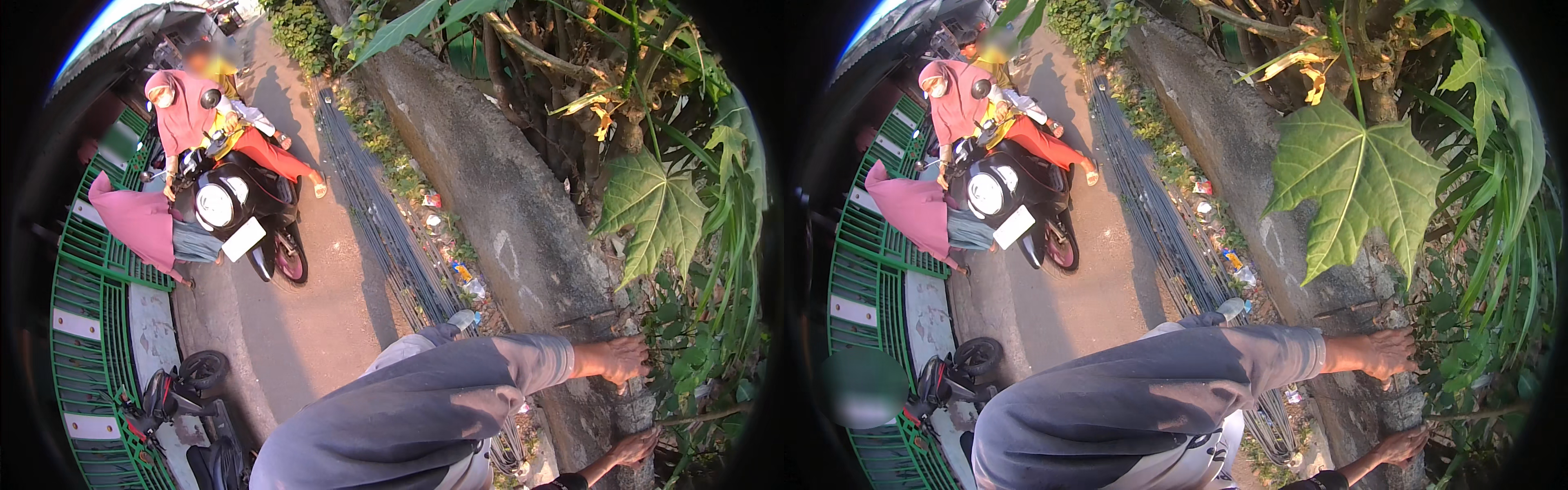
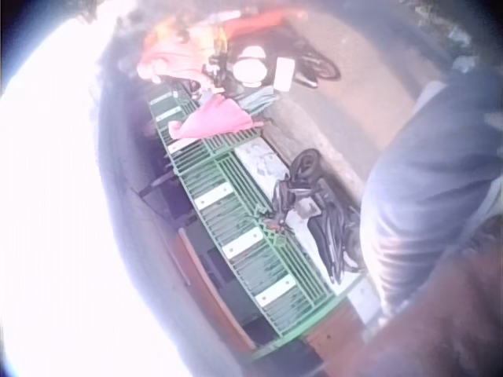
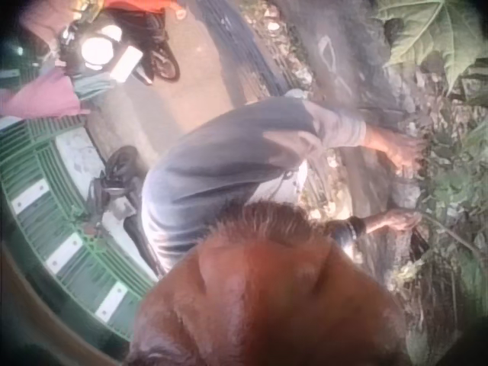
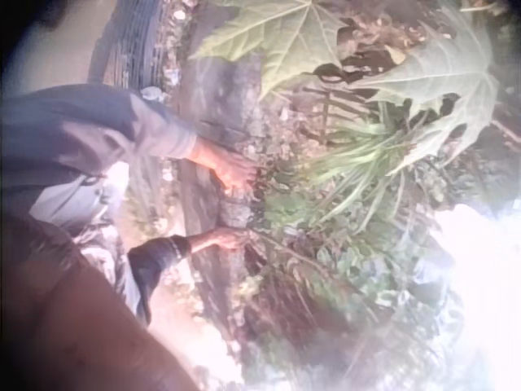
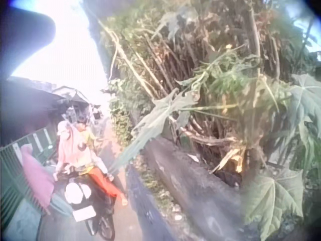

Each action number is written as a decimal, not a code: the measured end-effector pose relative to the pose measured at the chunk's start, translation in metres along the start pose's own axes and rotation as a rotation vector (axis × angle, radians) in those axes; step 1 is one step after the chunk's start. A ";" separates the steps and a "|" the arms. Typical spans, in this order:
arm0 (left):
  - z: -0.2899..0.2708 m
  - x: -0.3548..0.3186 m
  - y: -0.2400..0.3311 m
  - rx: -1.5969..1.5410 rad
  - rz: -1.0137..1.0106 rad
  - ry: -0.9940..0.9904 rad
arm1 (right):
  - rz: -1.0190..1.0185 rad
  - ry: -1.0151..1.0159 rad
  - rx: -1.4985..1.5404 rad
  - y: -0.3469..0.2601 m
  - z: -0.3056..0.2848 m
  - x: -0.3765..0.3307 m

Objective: The person squats beside a bundle of metal rods on the roadside and uses a wire and pliers to tie the rods together. The person then stands and continues to adjust the bundle before squatting again to secure it further.

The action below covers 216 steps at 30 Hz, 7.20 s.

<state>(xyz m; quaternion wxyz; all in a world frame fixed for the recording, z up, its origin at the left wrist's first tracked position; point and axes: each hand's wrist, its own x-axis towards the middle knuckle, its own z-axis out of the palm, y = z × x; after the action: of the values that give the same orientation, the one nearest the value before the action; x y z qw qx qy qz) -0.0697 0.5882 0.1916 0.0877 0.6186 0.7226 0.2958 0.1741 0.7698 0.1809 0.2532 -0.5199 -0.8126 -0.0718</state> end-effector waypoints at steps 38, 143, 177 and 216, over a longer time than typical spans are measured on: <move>-0.076 -0.001 0.035 0.222 0.096 -0.033 | -0.017 0.262 0.067 -0.029 -0.028 0.003; -0.070 -0.031 0.050 0.350 0.309 0.208 | 0.813 -1.376 0.218 -0.109 -0.117 -0.620; 0.075 -0.571 -0.006 -0.224 -0.349 -1.733 | 0.390 -2.364 0.613 -0.026 -0.108 -0.652; 0.722 -0.342 -0.306 -0.137 -0.153 -0.770 | 0.270 -1.553 0.203 0.079 0.526 -0.889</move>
<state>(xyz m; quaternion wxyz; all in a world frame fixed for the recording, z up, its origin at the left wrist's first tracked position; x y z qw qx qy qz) 0.1034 0.4762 -0.6383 0.4150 0.6214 0.6594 0.0825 0.3611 0.2861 -0.7161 -0.3334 -0.4897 -0.6893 0.4170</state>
